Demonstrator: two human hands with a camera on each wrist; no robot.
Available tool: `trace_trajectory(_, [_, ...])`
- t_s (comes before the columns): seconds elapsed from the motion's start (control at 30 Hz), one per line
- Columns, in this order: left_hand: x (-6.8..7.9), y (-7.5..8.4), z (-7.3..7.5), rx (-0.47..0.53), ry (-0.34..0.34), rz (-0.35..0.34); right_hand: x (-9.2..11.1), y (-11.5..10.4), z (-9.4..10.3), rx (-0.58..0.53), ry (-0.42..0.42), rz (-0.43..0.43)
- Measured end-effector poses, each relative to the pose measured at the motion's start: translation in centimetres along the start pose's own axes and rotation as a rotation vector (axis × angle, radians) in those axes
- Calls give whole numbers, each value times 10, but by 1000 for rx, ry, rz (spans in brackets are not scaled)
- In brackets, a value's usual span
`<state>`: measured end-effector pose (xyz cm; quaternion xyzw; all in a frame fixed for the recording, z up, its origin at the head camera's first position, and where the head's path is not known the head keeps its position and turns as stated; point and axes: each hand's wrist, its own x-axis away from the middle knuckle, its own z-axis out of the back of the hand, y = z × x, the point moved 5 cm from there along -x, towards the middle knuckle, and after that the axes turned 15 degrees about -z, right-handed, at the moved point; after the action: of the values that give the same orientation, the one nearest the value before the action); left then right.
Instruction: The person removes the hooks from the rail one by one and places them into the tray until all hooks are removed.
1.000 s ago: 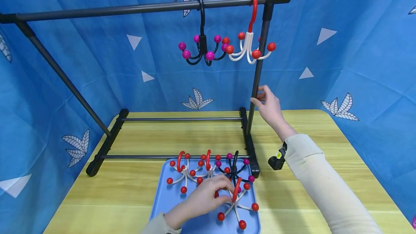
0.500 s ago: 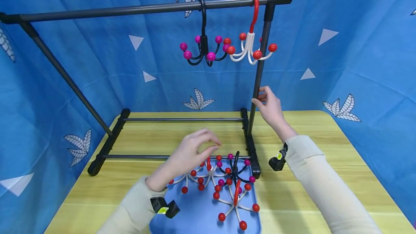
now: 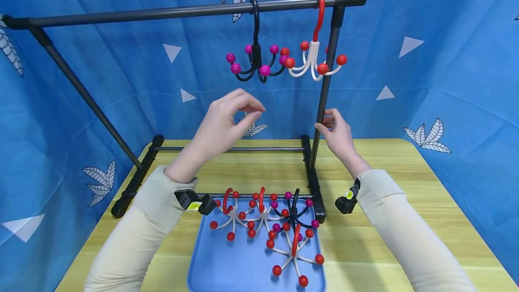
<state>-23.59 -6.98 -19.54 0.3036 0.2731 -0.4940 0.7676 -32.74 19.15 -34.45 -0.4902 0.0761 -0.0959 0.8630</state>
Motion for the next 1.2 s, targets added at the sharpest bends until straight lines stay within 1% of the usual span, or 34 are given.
trace_trajectory(0.07, [-9, 0, 6, -25, 5, -8, 0, 1, -1, -21, -8, -5])
trace_trajectory(0.13, [-18, -1, 11, -70, 0, -3, 0, 0, -2, -33, -12, 5])
trace_trajectory(0.27, [-32, -5, 18, -162, -4, 47, 0, -2, -3, -39, -13, 33])
trace_trajectory(0.37, [-40, -10, 22, -202, 25, 87, 1, -2, -4, -25, -12, 36])
trace_trajectory(0.43, [-45, -15, 24, -202, 60, 111, 1, -1, -4, -15, -9, 32])
trace_trajectory(0.53, [-54, -22, 27, -182, 120, 161, 1, -1, -3, -11, 5, 34])
trace_trajectory(0.63, [-64, -30, 32, -146, 177, 238, 1, -2, -3, -9, 14, 47])
trace_trajectory(0.73, [-75, -37, 35, -136, 213, 306, 0, -2, -3, -4, 6, 52])
trace_trajectory(0.83, [-85, -43, 35, -119, 215, 384, 0, -3, -2, 1, 6, 52])
trace_trajectory(0.93, [-94, -47, 30, -71, 205, 452, 0, -3, -1, 2, 16, 52])
trace_trajectory(1.03, [-101, -51, 25, -15, 202, 479, 0, -3, 0, 7, 16, 46])
trace_trajectory(1.2, [-109, -53, 23, 17, 220, 503, 0, -3, -1, 16, 12, 35])
